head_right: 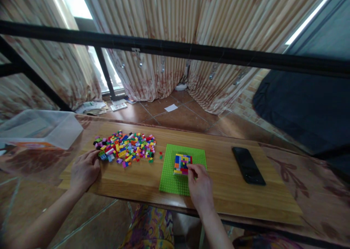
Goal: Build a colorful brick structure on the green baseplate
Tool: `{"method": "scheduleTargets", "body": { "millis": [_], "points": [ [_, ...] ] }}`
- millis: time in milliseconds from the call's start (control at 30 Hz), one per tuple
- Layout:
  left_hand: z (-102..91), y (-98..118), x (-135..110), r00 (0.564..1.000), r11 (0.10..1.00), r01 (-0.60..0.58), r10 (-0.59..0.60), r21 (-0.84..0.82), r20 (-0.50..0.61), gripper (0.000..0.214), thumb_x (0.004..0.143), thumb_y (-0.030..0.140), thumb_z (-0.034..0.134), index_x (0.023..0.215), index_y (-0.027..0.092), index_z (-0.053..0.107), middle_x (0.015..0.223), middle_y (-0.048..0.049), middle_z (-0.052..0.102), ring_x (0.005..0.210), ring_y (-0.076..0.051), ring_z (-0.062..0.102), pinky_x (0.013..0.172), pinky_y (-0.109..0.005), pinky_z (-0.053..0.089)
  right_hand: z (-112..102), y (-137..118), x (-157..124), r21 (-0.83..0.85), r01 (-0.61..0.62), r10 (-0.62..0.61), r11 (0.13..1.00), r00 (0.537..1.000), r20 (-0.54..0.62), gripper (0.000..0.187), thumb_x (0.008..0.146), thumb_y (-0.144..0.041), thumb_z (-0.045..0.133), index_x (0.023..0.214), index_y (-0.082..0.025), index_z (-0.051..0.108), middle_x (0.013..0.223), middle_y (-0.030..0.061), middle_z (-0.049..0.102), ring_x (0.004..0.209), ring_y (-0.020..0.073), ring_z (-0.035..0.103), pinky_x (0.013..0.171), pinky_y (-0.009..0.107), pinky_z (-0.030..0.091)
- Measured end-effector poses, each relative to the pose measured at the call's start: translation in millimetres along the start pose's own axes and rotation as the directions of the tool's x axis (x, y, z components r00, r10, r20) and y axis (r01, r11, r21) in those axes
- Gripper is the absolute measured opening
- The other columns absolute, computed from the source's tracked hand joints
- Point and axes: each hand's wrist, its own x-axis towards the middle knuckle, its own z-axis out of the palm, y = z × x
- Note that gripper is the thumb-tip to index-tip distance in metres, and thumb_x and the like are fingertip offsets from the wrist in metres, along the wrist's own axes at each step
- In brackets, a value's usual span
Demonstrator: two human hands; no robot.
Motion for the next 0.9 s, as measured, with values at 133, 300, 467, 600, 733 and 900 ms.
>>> {"method": "scheduleTargets", "body": {
  "millis": [133, 300, 467, 600, 733, 900],
  "points": [
    [-0.3, -0.4, -0.1, 1.000, 1.000, -0.012, 0.012, 0.006, 0.002, 0.038, 0.087, 0.023, 0.040, 0.117, 0.017, 0.063, 0.122, -0.0119, 0.062, 0.112, -0.028, 0.055, 0.101, -0.040, 0.041, -1.7, 6.1, 5.1, 0.001, 0.003, -0.003, 1.000, 1.000, -0.009, 0.022, 0.086, -0.032, 0.050, 0.085, -0.019, 0.068, 0.090, 0.0079, 0.068, 0.081, 0.0199, 0.063, 0.075, 0.034, 0.050],
    [-0.4, 0.3, -0.1, 1.000, 1.000, -0.010, 0.010, 0.007, 0.005, 0.038, 0.087, 0.024, 0.039, 0.117, 0.016, 0.062, 0.123, -0.0117, 0.061, 0.113, -0.028, 0.055, 0.102, -0.041, 0.040, 5.1, 9.8, 11.1, 0.028, 0.069, -0.068, 0.997, 0.997, -0.036, 0.022, 0.086, -0.033, 0.052, 0.087, -0.020, 0.070, 0.094, 0.0075, 0.071, 0.089, 0.0203, 0.064, 0.084, 0.037, 0.050],
    [-1.1, 0.7, -0.1, 1.000, 1.000, -0.001, 0.001, 0.025, 0.014, 0.038, 0.089, 0.026, 0.038, 0.116, 0.016, 0.063, 0.123, -0.0109, 0.062, 0.113, -0.028, 0.054, 0.101, -0.041, 0.040, 10.7, 17.7, 16.6, -0.060, 0.181, -0.179, 0.982, 0.983, 0.023, 0.023, 0.088, -0.030, 0.050, 0.086, -0.023, 0.072, 0.092, 0.0055, 0.072, 0.089, 0.0206, 0.064, 0.084, 0.039, 0.050],
    [-1.3, 0.9, 0.0, 1.000, 1.000, -0.013, 0.013, 0.028, 0.004, 0.040, 0.090, 0.026, 0.035, 0.116, 0.014, 0.062, 0.122, -0.0113, 0.062, 0.112, -0.027, 0.055, 0.102, -0.039, 0.039, 12.0, 22.8, 18.5, -0.146, 0.248, -0.242, 0.958, 0.968, 0.061, 0.025, 0.089, -0.027, 0.048, 0.092, -0.024, 0.072, 0.093, 0.0056, 0.072, 0.089, 0.0207, 0.063, 0.084, 0.038, 0.050],
    [-1.2, 1.1, 0.2, 1.000, 0.999, -0.013, 0.013, 0.034, 0.002, 0.039, 0.089, 0.026, 0.036, 0.117, 0.015, 0.062, 0.122, -0.0099, 0.063, 0.112, -0.026, 0.055, 0.102, -0.038, 0.039, 11.7, 22.8, 22.1, -0.222, 0.303, -0.283, 0.927, 0.952, 0.117, 0.026, 0.090, -0.025, 0.045, 0.097, -0.024, 0.071, 0.093, 0.0060, 0.071, 0.087, 0.0212, 0.062, 0.083, 0.038, 0.049],
    [-0.6, 1.0, -0.3, 1.000, 1.000, -0.010, 0.010, 0.027, 0.001, 0.039, 0.088, 0.025, 0.038, 0.116, 0.015, 0.063, 0.122, -0.0115, 0.062, 0.112, -0.027, 0.055, 0.101, -0.039, 0.040, 5.7, 17.0, 33.4, -0.295, 0.348, -0.281, 0.890, 0.928, 0.245, 0.028, 0.089, -0.020, 0.045, 0.106, -0.021, 0.067, 0.097, 0.0075, 0.071, 0.088, 0.0218, 0.062, 0.082, 0.037, 0.049]
  ]
}}
